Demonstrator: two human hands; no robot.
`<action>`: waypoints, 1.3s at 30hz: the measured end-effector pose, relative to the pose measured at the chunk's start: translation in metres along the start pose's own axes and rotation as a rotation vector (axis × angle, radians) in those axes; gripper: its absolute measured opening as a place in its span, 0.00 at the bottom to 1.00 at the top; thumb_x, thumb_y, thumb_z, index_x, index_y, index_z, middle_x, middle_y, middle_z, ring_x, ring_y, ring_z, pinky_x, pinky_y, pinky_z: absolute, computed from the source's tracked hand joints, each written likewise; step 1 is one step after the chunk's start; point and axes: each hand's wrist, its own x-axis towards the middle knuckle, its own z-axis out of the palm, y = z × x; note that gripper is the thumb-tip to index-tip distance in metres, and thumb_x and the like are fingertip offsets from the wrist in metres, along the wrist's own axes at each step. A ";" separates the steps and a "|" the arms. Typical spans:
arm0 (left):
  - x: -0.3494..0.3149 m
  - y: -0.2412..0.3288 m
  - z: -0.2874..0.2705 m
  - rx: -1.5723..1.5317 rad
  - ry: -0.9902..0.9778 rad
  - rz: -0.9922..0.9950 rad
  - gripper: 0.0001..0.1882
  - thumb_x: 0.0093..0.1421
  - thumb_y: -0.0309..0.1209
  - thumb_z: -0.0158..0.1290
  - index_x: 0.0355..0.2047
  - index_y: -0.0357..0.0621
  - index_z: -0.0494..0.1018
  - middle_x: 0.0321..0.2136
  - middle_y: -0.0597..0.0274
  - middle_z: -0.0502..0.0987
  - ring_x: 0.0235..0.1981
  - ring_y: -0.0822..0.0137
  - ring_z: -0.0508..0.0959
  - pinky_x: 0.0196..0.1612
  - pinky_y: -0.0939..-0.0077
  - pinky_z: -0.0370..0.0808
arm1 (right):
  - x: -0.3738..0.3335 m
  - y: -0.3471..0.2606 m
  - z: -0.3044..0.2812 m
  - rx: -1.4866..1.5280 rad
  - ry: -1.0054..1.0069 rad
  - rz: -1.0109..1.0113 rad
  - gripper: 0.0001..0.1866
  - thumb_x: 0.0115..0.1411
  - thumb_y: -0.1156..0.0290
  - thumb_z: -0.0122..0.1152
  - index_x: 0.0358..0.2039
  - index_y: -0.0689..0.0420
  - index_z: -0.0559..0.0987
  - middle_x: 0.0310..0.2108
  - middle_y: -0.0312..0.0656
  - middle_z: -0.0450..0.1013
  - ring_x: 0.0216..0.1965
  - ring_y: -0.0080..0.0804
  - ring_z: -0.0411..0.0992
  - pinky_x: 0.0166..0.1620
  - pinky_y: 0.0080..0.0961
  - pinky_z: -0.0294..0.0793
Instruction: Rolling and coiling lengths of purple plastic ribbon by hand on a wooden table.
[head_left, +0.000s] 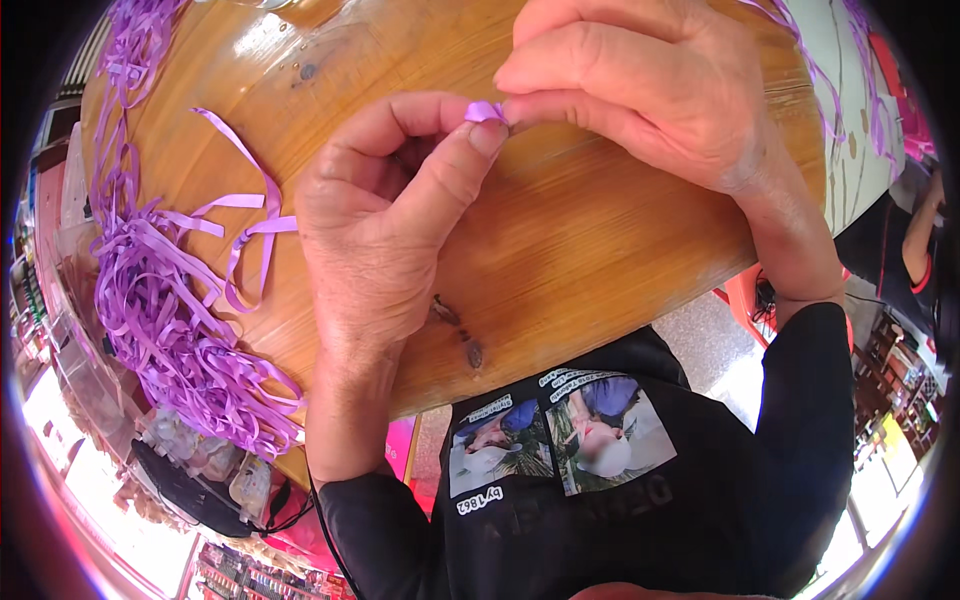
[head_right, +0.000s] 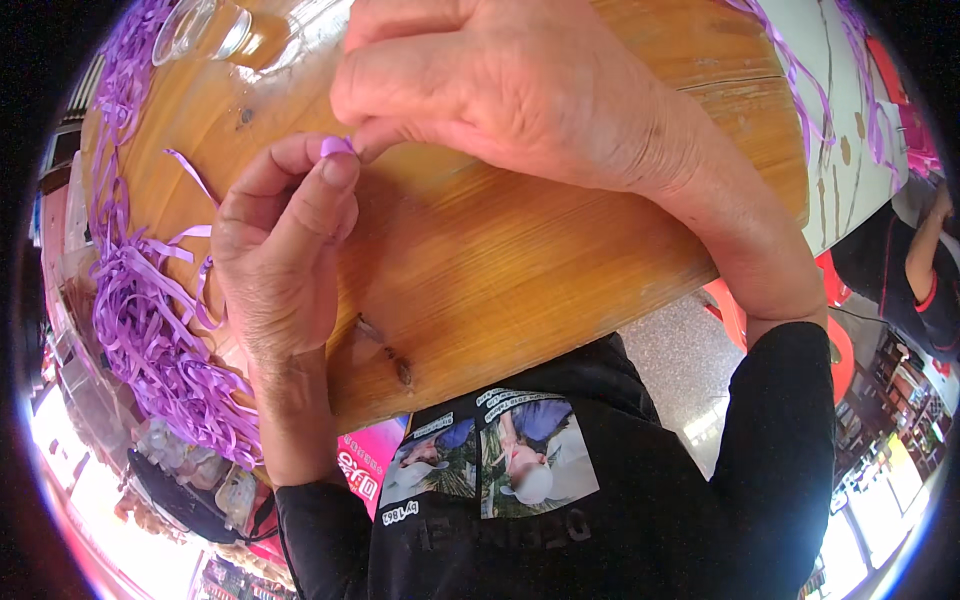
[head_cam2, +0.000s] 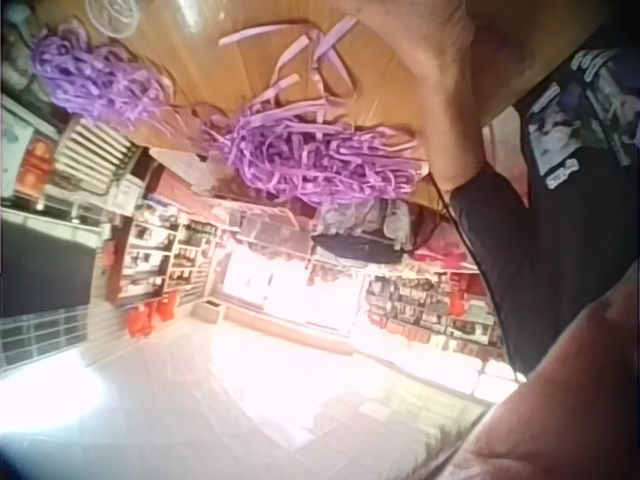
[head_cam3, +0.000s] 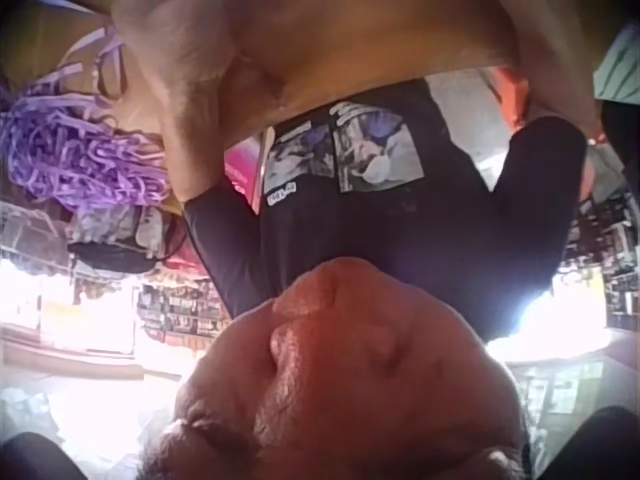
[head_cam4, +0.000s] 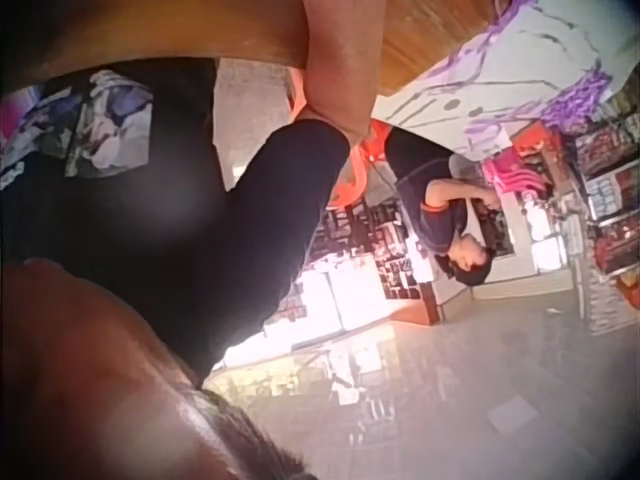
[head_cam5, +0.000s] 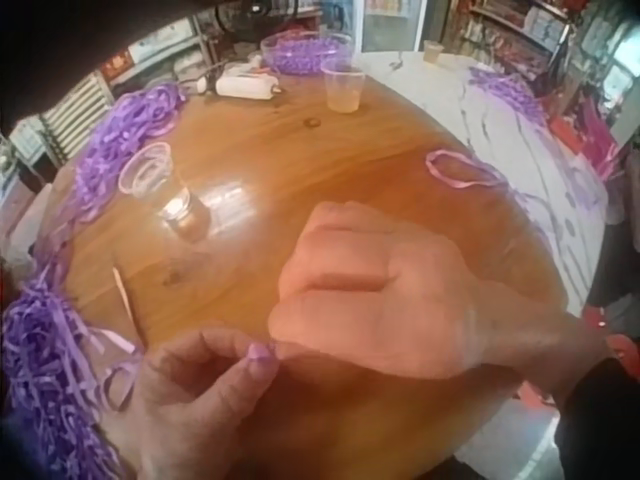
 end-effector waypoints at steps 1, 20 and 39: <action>0.003 -0.001 0.004 -0.016 -0.020 0.030 0.09 0.56 0.21 0.55 0.38 0.32 0.73 0.26 0.67 0.72 0.23 0.79 0.64 0.25 0.87 0.59 | -0.002 0.029 0.011 -0.204 0.160 -0.374 0.09 0.44 0.77 0.63 0.29 0.59 0.77 0.27 0.41 0.70 0.28 0.36 0.69 0.28 0.26 0.68; -0.002 -0.008 -0.004 -0.033 -0.096 0.260 0.08 0.56 0.18 0.52 0.37 0.32 0.72 0.33 0.63 0.73 0.29 0.77 0.68 0.33 0.86 0.64 | -0.008 -0.018 0.016 0.546 -0.008 0.564 0.04 0.51 0.76 0.61 0.29 0.60 0.77 0.26 0.34 0.72 0.28 0.22 0.68 0.30 0.16 0.67; 0.007 -0.020 -0.008 -0.676 -0.209 0.048 0.09 0.56 0.21 0.54 0.38 0.37 0.73 0.31 0.66 0.74 0.26 0.77 0.67 0.29 0.82 0.64 | -0.012 -0.014 0.042 0.396 0.235 0.313 0.08 0.48 0.77 0.63 0.31 0.60 0.76 0.26 0.37 0.71 0.29 0.32 0.71 0.32 0.21 0.72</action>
